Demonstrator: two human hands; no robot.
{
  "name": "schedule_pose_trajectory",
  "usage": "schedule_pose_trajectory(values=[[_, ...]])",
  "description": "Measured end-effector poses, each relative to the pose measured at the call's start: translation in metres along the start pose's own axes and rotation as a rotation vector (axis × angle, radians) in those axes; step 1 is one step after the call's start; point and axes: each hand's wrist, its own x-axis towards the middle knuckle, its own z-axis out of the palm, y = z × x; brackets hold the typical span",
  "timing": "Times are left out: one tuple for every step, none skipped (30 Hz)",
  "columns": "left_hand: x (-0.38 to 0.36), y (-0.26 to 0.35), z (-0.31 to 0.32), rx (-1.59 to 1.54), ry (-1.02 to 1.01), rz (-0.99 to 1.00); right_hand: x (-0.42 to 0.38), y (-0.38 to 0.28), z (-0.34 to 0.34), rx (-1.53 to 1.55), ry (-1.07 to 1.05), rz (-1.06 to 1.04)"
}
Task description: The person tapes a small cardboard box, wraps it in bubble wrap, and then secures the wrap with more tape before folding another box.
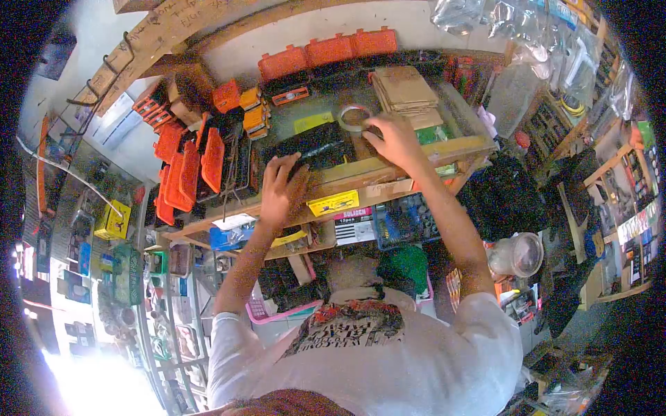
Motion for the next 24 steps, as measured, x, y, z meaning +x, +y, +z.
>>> schedule_pose_trajectory(values=[[0.004, 0.003, -0.001, 0.006, 0.019, -0.014, 0.005, 0.008, 0.014, -0.107, 0.020, -0.008], [0.007, 0.004, -0.004, 0.010, 0.019, -0.027, 0.010, 0.016, 0.023, -0.154, -0.045, -0.007], [0.011, 0.005, -0.006, 0.017, 0.020, -0.037, 0.015, 0.023, 0.031, -0.201, -0.108, -0.007], [0.013, 0.005, -0.009, 0.025, 0.021, -0.047, 0.022, 0.029, 0.040, -0.248, -0.168, -0.007], [0.015, 0.006, -0.012, 0.027, 0.026, -0.053, 0.026, 0.035, 0.046, -0.366, -0.188, -0.013], [0.017, 0.005, -0.015, 0.030, 0.031, -0.059, 0.029, 0.031, 0.043, -0.350, -0.140, -0.009], [0.018, 0.005, -0.017, 0.033, 0.037, -0.068, 0.032, 0.028, 0.039, -0.334, -0.095, -0.007], [0.018, 0.005, -0.021, 0.020, 0.052, -0.075, 0.032, 0.024, 0.036, -0.318, -0.057, -0.006], [0.017, 0.005, -0.024, 0.005, 0.067, -0.084, 0.032, 0.019, 0.031, -0.224, 0.001, -0.001], [0.018, 0.005, -0.027, -0.010, 0.084, -0.092, 0.033, 0.014, 0.026, -0.132, 0.058, 0.002], [0.018, 0.005, -0.030, -0.026, 0.100, -0.110, 0.035, 0.009, 0.020, -0.039, 0.115, 0.004], [0.017, 0.007, -0.034, -0.044, 0.115, -0.129, 0.036, -0.005, 0.008, -0.004, 0.155, -0.043], [0.017, 0.008, -0.039, -0.062, 0.128, -0.147, 0.035, -0.026, -0.007, 0.034, 0.194, -0.088], [0.019, 0.010, -0.044, -0.111, 0.157, -0.187, 0.032, -0.046, -0.021, 0.073, 0.235, -0.130], [0.022, 0.012, -0.051, -0.159, 0.186, -0.224, 0.028, -0.062, -0.032, 0.062, 0.267, -0.181], [0.026, 0.014, -0.058, -0.209, 0.212, -0.260, 0.024, -0.078, -0.042, 0.076, 0.284, -0.217], [0.029, 0.015, -0.065, -0.256, 0.241, -0.279, 0.020, -0.093, -0.051, 0.092, 0.300, -0.252], [0.032, 0.019, -0.071, -0.433, 0.256, -0.375, 0.017, -0.106, -0.058, 0.107, 0.317, -0.288], [0.035, 0.026, -0.077, -0.611, 0.272, -0.470, 0.013, -0.116, -0.064, 0.079, 0.320, -0.339], [0.038, 0.032, -0.084, -0.789, 0.288, -0.564, 0.008, -0.126, -0.068, 0.065, 0.325, -0.373], [0.039, 0.036, -0.093, -0.897, 0.256, -0.556, 0.004, -0.136, -0.070, 0.051, 0.329, -0.407], [0.042, 0.044, -0.100, -1.030, 0.281, -0.553, -0.001, -0.144, -0.072, 0.035, 0.333, -0.440], [0.045, 0.055, -0.107, -1.164, 0.307, -0.546, -0.007, -0.152, -0.075, 0.016, 0.306, -0.457], [0.046, 0.064, -0.114, -1.298, 0.334, -0.537, -0.011, -0.159, -0.077, -0.003, 0.279, -0.475]])
